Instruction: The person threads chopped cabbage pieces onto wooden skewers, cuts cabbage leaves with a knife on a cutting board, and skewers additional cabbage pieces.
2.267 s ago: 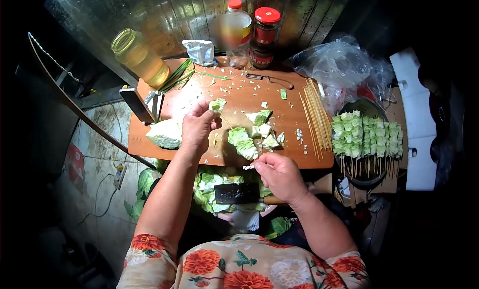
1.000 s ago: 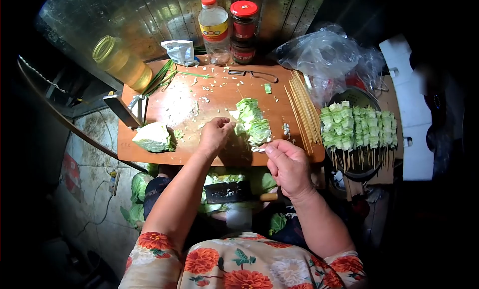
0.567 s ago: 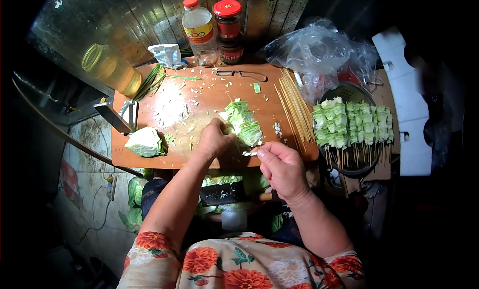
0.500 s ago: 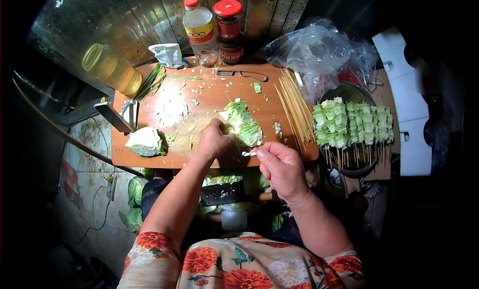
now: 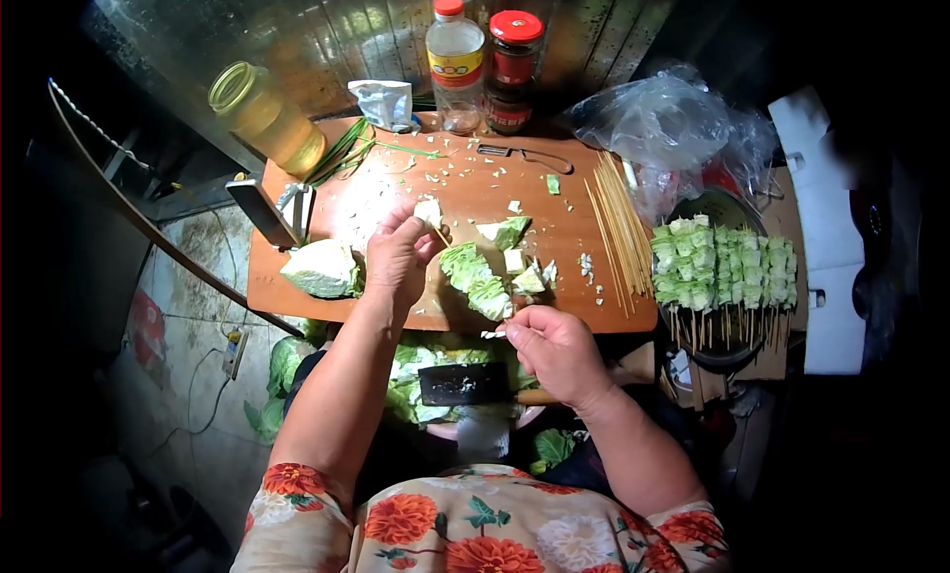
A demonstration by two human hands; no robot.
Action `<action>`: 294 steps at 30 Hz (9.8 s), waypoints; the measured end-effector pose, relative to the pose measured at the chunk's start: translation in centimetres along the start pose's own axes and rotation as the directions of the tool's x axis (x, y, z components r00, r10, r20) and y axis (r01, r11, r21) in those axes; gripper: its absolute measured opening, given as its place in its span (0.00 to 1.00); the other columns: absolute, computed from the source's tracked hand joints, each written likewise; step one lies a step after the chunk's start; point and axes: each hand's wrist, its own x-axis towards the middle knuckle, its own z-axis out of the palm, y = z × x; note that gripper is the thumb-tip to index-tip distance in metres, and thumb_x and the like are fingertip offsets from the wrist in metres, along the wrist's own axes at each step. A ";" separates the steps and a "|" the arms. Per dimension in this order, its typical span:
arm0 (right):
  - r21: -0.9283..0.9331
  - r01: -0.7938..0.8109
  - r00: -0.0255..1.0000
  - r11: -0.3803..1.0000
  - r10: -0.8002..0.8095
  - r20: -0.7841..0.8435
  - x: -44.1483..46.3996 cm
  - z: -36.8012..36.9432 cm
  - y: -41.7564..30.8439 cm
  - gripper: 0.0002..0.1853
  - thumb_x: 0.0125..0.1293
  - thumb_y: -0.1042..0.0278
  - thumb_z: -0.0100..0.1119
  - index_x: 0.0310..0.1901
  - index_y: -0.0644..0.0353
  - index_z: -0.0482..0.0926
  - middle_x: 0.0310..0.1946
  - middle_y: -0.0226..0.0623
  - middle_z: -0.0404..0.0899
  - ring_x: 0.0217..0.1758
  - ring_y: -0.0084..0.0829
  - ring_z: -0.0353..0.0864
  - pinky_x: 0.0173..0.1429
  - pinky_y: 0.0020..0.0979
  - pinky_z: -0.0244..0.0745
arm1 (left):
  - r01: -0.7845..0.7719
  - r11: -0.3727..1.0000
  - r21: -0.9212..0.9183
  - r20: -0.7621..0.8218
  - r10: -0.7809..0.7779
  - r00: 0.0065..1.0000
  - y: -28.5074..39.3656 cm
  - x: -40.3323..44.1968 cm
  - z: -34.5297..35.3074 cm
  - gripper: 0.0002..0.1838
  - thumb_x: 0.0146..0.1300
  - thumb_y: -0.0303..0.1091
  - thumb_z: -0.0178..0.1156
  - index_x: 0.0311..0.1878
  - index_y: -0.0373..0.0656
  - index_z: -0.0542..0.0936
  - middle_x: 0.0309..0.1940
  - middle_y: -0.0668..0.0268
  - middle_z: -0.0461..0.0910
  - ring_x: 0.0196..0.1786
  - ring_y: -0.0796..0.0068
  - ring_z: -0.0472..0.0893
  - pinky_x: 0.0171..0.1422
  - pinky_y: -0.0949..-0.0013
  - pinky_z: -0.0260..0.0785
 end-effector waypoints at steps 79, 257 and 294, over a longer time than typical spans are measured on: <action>0.172 0.098 0.951 0.980 -0.042 -0.307 -0.7 -3.0 -0.8 0.13 0.70 0.64 0.54 0.36 0.65 0.82 0.17 0.21 0.69 0.19 0.12 0.64 0.24 0.18 0.57 | 0.144 0.847 0.511 0.115 -0.234 0.965 -6.2 -2.4 2.5 0.22 0.69 0.44 0.55 0.59 0.41 0.72 0.38 0.63 0.79 0.33 0.69 0.79 0.39 0.65 0.75; -0.533 0.339 0.924 0.775 -0.382 0.032 -0.5 1.1 -0.2 0.05 0.64 0.69 0.59 0.33 0.61 0.77 0.23 0.46 0.76 0.25 0.46 0.77 0.31 0.36 0.72 | 0.142 0.989 0.052 0.173 -0.149 0.974 0.8 -6.9 2.3 0.14 0.70 0.45 0.54 0.48 0.46 0.72 0.37 0.66 0.78 0.36 0.75 0.79 0.40 0.68 0.76; -0.639 -0.564 0.539 0.523 -0.353 -0.765 -8.3 -29.4 6.7 0.14 0.63 0.55 0.55 0.38 0.55 0.84 0.35 0.46 0.83 0.41 0.46 0.82 0.45 0.41 0.76 | 0.232 0.921 0.313 0.267 -0.320 0.909 0.0 -7.0 3.1 0.19 0.67 0.34 0.56 0.57 0.39 0.68 0.40 0.62 0.77 0.32 0.72 0.81 0.34 0.71 0.75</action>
